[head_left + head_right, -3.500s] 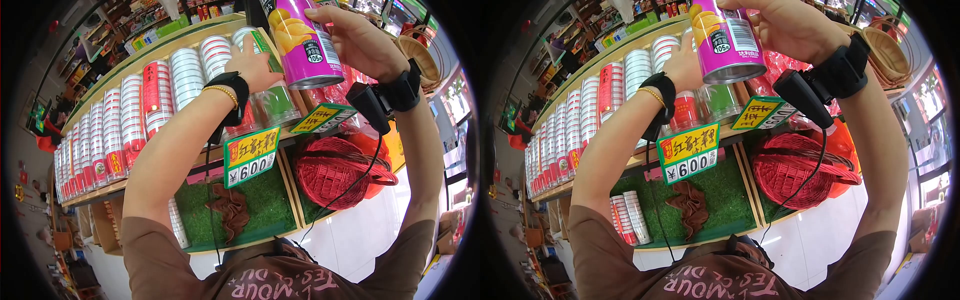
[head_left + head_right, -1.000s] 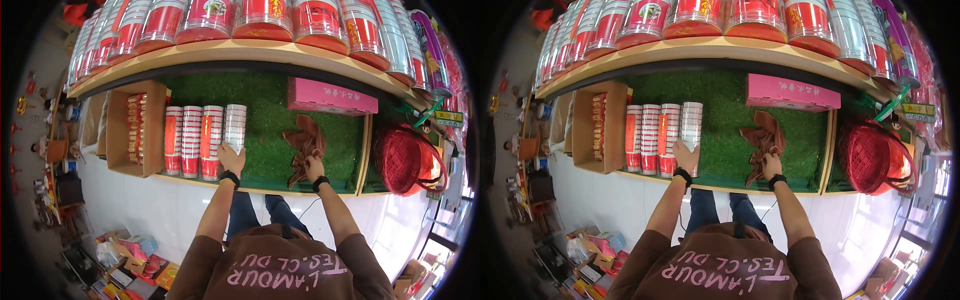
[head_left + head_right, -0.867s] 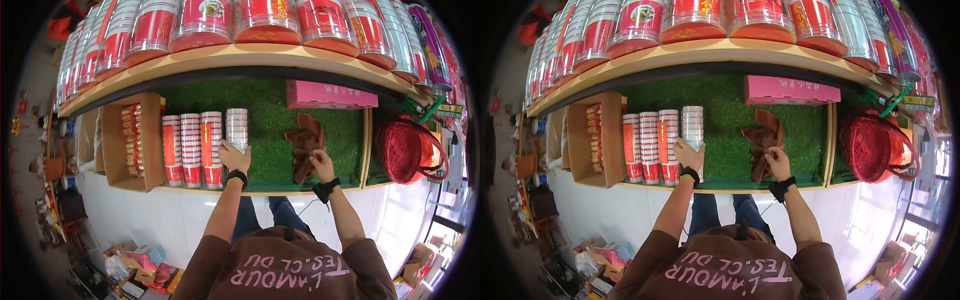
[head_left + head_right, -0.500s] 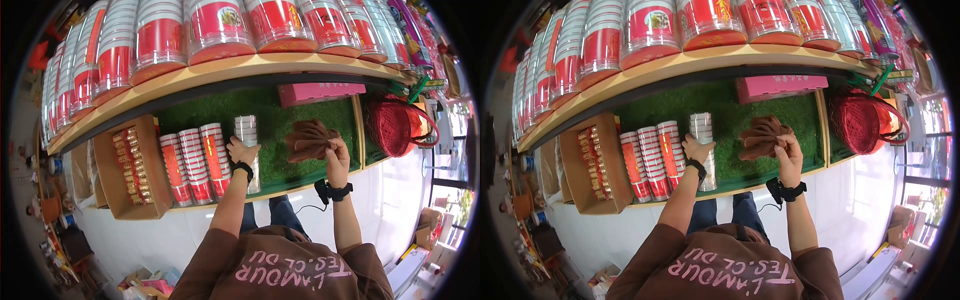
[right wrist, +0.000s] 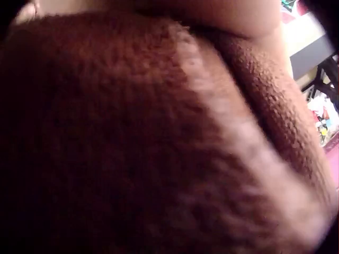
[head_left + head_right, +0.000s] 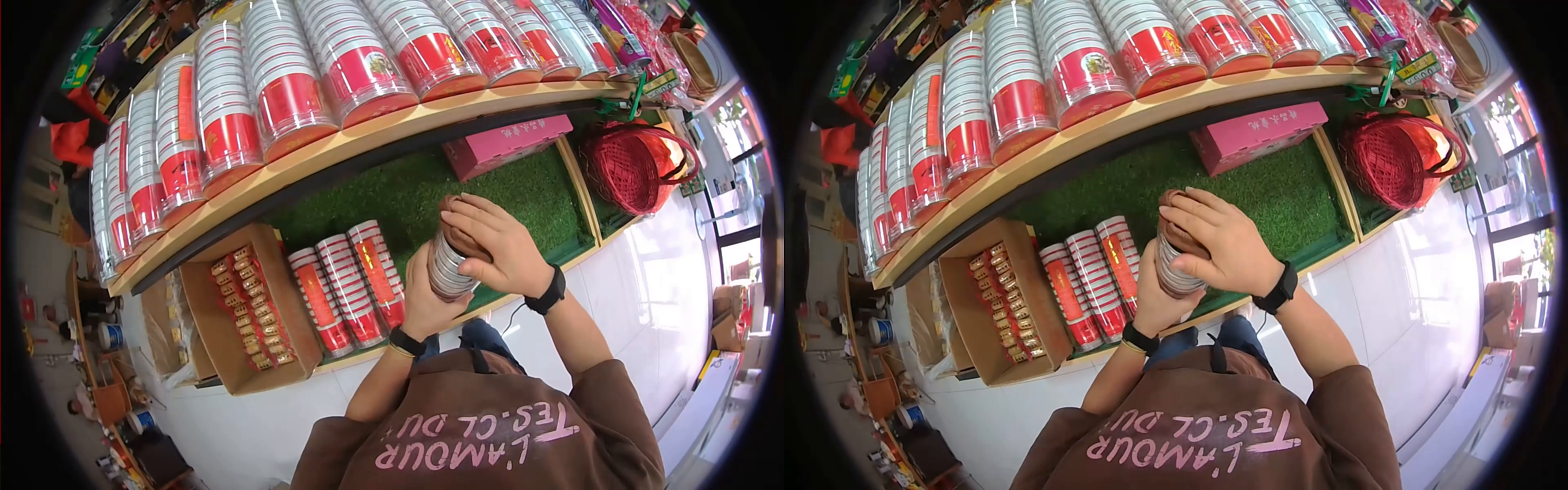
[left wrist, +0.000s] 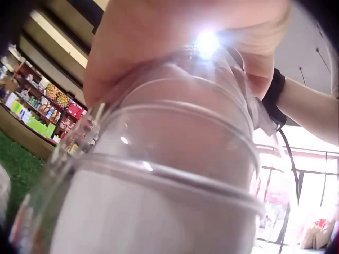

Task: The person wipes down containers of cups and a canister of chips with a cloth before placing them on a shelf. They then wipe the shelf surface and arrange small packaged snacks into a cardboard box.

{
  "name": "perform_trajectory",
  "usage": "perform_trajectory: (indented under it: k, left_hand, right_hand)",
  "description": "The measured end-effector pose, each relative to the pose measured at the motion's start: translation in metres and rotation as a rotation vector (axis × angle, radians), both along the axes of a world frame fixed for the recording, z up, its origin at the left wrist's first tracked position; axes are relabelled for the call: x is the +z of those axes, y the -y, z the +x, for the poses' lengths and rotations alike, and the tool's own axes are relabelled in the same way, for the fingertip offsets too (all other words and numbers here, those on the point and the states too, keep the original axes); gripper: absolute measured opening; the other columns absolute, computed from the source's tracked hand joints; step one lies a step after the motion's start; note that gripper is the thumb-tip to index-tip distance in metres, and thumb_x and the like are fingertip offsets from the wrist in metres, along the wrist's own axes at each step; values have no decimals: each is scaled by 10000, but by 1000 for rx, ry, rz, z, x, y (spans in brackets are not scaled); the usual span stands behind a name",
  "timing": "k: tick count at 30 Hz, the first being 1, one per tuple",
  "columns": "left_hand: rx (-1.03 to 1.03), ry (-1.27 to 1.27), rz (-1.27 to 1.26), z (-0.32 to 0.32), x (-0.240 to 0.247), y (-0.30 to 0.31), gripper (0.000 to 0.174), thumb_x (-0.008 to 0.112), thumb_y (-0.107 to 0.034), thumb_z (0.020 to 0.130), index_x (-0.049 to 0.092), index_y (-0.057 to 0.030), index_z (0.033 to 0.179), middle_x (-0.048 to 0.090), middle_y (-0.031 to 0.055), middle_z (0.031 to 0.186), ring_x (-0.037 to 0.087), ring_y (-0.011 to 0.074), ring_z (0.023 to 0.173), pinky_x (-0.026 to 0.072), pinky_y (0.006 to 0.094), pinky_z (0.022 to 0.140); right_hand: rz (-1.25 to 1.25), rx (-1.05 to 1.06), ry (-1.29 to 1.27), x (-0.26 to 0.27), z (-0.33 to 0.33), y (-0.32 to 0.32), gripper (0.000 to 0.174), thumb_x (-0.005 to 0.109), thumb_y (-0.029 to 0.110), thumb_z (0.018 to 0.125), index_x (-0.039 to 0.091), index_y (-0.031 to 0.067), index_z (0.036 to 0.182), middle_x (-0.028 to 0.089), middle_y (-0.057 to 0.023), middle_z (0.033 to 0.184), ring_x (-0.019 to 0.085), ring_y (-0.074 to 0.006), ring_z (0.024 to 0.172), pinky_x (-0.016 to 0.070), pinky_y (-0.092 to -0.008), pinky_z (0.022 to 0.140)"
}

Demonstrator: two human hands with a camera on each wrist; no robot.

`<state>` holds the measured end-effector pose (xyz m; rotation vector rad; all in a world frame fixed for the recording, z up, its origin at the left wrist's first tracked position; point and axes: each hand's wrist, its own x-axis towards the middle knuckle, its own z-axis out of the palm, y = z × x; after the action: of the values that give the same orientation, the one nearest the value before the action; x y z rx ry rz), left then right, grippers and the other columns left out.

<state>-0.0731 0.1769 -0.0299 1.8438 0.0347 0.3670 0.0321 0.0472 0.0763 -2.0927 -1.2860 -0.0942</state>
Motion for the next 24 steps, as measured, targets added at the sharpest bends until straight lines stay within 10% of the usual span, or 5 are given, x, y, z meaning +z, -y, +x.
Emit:
perform_trajectory:
  k: [12, 16, 20, 22, 24]
  left_hand:
    - [-62, -24, -214, 2, 9, 10, 936, 794, -114, 510, 318, -9, 1309, 417, 178, 1245, 428, 298, 1171, 351, 387, 986]
    - [-129, -36, -519, 2, 11, 28, 1003, 806, -108, 536, 223, -7, 1346, 407, 142, 1267, 428, 240, 1181, 343, 363, 1004]
    - [-172, -78, -706, 6, 15, 36, 1015, 811, -87, 550, 188, -11, 1347, 400, 128, 1286, 429, 210, 1188, 356, 360, 997]
    - [-185, -42, -685, 9, 11, 45, 975, 801, -89, 591, 189, -25, 1348, 393, 129, 1304, 426, 216, 1198, 371, 367, 989]
    - [-182, -50, -744, 13, 19, 57, 948, 780, -104, 636, 173, -32, 1360, 385, 127, 1315, 422, 223, 1204, 371, 371, 991]
  right_hand:
    - [906, -185, -513, -25, -41, 20, 179, 691, 81, 771, 545, 36, 864, 583, -92, 949, 554, -204, 937, 402, -389, 891]
    - [962, -501, -817, -33, -35, 54, 262, 494, 309, 932, 506, 47, 912, 546, -105, 1020, 528, -232, 992, 398, -386, 915]
    - [1368, -71, -1438, -8, -32, 82, 425, 367, 465, 933, 489, 64, 1004, 536, -136, 1106, 532, -275, 1044, 441, -456, 914]
    - [928, 70, -1283, 3, -43, 89, 550, 313, 572, 907, 547, 97, 1057, 552, -114, 1148, 483, -327, 1126, 377, -487, 953]
    - [292, 65, -342, 13, -36, 81, 388, 482, 453, 852, 602, 119, 1008, 549, -90, 1169, 448, -340, 1148, 331, -500, 965]
